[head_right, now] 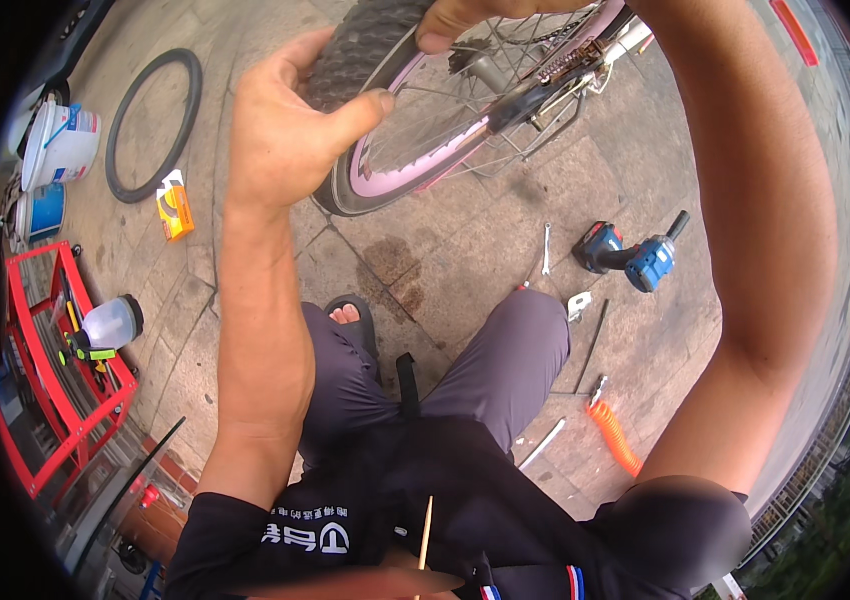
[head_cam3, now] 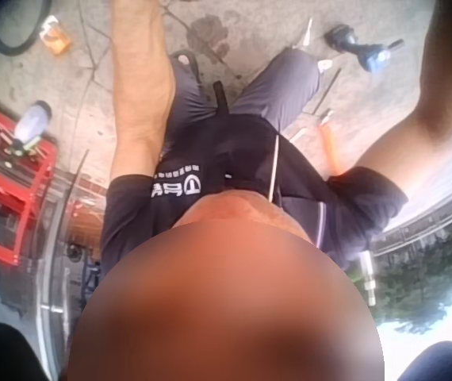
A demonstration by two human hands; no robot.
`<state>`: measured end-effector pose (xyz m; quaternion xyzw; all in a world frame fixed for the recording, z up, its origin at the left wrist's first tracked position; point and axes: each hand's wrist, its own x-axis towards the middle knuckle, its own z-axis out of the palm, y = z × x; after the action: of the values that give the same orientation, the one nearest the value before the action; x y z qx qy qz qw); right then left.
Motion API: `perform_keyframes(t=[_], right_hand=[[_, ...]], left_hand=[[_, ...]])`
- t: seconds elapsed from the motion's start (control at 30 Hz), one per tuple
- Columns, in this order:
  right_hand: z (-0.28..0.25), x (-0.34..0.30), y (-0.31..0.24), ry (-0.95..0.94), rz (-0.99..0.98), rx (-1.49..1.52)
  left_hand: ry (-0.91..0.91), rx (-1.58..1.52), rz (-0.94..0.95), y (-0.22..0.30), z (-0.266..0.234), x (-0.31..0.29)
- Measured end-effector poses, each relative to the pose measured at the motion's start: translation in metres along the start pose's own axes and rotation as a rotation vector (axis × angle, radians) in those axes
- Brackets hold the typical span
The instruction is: The person removes a bicycle tire from the rim using tire levers, then reattaches the tire by hand and with a tire lever. The person works on the tire while seated on the floor in a workshop setting.
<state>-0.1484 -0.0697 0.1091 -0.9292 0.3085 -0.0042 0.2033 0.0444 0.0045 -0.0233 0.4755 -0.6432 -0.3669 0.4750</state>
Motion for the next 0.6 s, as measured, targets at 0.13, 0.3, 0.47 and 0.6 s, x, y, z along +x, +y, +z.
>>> perform_keyframes(t=[0.13,0.3,0.47,0.6], right_hand=[[0.002,-0.002,0.012,0.066,-0.112,-0.006],[0.012,-0.004,0.012,0.145,-0.085,-0.198],[0.025,-0.009,0.018,0.317,-0.203,-0.299],[0.02,-0.033,0.032,0.401,-0.169,-0.368]], left_hand=[[-0.001,0.021,-0.015,0.003,0.001,0.0],[0.062,-0.027,-0.025,-0.004,0.006,0.001],[0.046,0.005,0.019,-0.006,0.0,-0.003],[-0.022,0.122,0.04,0.0,-0.001,-0.006]])
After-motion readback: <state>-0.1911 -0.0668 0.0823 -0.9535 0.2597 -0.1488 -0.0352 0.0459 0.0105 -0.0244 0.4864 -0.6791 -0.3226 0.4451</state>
